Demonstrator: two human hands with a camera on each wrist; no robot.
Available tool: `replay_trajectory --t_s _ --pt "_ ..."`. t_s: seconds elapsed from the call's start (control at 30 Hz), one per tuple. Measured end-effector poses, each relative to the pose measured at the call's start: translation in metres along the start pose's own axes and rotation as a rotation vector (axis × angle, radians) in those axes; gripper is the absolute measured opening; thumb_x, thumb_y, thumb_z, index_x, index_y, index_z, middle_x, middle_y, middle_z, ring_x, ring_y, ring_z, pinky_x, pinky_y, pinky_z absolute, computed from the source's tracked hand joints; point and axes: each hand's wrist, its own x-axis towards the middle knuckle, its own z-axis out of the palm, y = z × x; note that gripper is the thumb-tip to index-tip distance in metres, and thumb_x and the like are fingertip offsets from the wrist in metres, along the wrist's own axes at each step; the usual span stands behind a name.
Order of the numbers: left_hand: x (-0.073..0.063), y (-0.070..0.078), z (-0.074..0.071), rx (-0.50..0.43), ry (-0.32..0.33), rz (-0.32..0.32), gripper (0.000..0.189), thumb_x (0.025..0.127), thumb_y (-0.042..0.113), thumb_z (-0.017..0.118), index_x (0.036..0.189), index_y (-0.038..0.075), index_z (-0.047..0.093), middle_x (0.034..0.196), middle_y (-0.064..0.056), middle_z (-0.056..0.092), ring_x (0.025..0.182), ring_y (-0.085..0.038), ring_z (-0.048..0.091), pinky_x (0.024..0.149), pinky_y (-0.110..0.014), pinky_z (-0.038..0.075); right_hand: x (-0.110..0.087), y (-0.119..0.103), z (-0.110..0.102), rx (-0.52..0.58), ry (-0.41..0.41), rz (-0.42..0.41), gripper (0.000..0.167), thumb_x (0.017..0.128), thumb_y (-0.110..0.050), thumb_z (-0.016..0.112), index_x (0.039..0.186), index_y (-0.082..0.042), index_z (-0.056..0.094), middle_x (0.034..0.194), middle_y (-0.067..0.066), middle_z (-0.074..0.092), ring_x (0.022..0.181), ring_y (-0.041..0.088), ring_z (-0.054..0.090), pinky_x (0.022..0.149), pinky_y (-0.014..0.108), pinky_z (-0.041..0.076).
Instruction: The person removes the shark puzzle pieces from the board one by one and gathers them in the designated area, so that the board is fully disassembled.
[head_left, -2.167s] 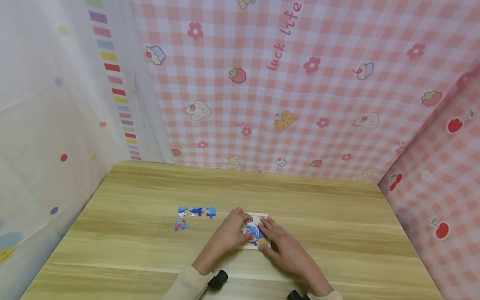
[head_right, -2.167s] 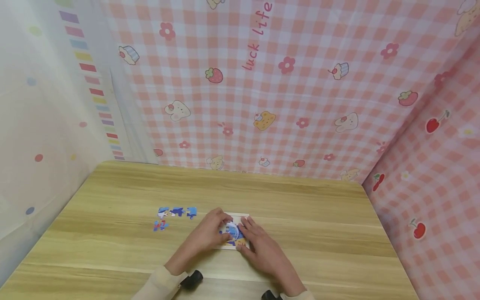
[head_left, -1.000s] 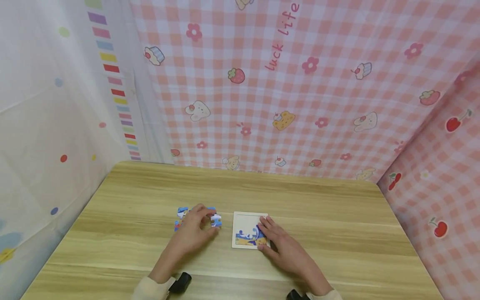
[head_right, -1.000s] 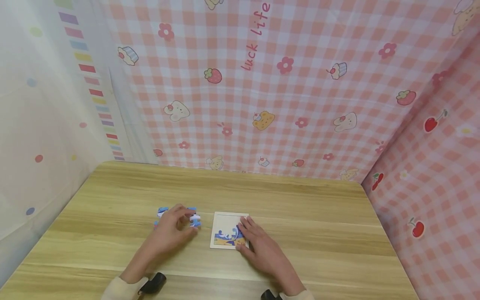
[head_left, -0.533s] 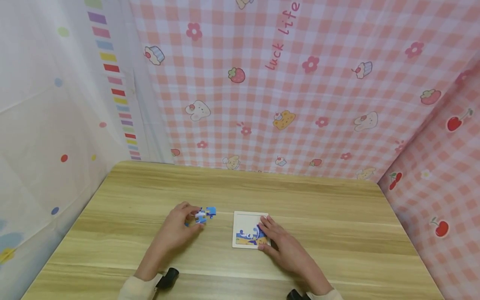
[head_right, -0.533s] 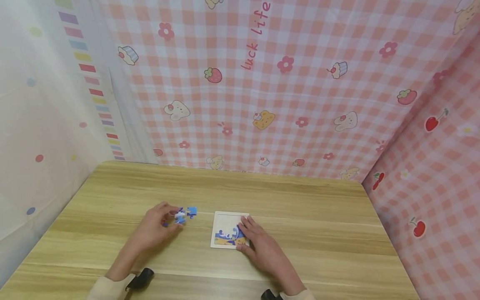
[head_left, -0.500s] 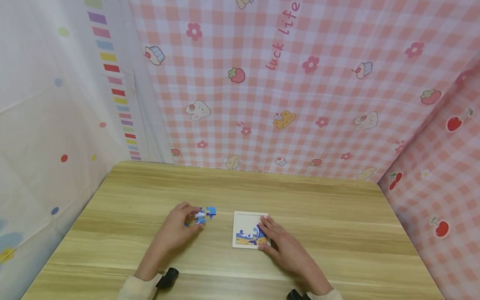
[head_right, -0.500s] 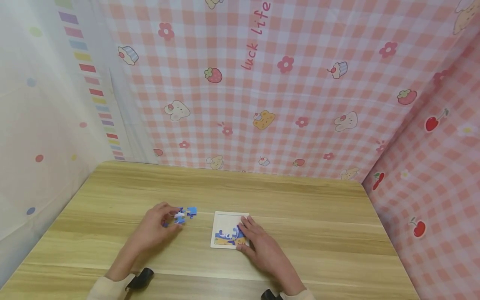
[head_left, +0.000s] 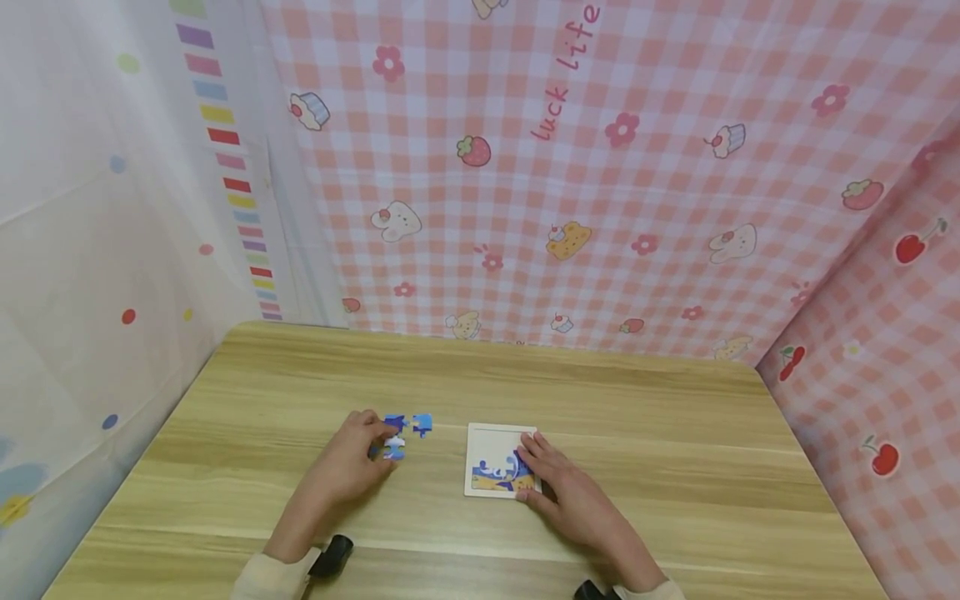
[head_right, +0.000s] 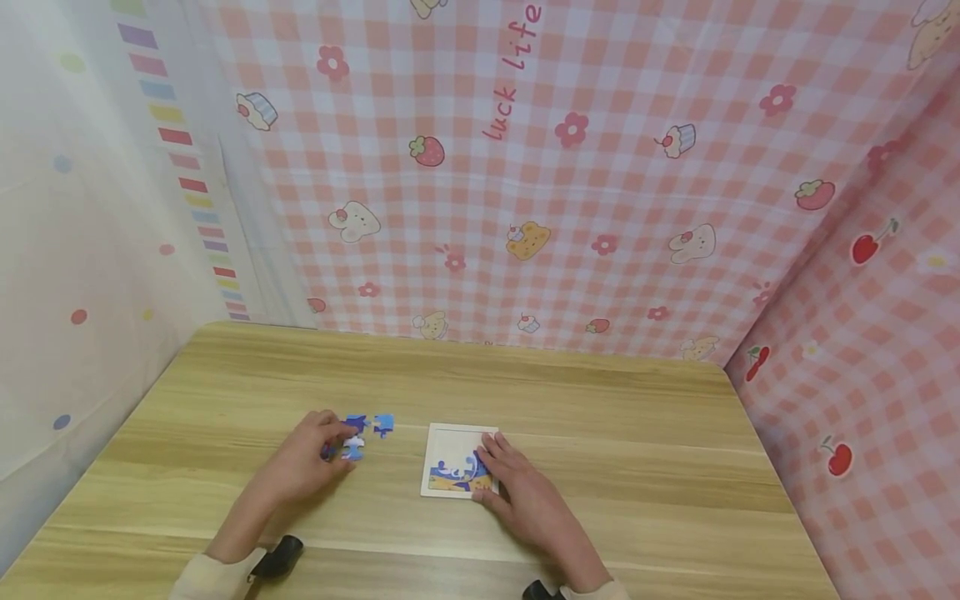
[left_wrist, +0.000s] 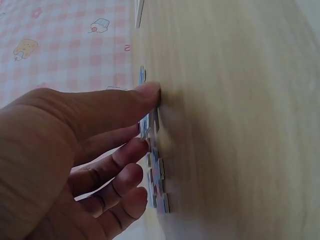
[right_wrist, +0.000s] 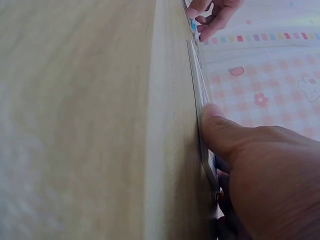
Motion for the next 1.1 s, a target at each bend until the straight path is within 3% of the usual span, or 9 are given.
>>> replay_trajectory --t_s 0.4,0.8,1.1 --pt "-0.001 -0.003 -0.003 0.038 -0.034 0.025 0.043 0.085 0.010 0.081 0.125 -0.004 0.070 0.105 -0.003 0.060 0.098 -0.018 0.048 0.083 -0.035 0.048 0.000 -0.001 -0.001 0.012 0.000 0.004 0.067 0.100 -0.046 0.062 0.156 -0.014 0.043 0.168 0.000 0.031 0.158 0.024 0.024 0.122 0.054 0.031" --pt "-0.001 -0.002 -0.005 0.015 -0.046 -0.003 0.043 0.086 0.013 0.082 0.125 -0.002 0.070 0.108 -0.003 0.059 0.101 -0.018 0.049 0.085 -0.037 0.050 0.000 0.000 0.002 0.016 0.009 0.004 0.068 0.099 -0.048 0.062 0.156 -0.018 0.043 0.168 -0.003 0.030 0.158 0.021 0.024 0.122 0.053 0.031" --pt "0.002 0.012 -0.006 -0.021 0.029 0.061 0.041 0.086 0.009 0.080 0.124 -0.001 0.071 0.103 -0.007 0.061 0.096 -0.018 0.051 0.080 -0.034 0.050 0.001 -0.001 0.001 0.037 0.047 0.035 0.067 0.095 -0.045 0.070 0.153 -0.018 0.049 0.166 -0.003 0.035 0.156 0.022 0.029 0.121 0.053 0.032"
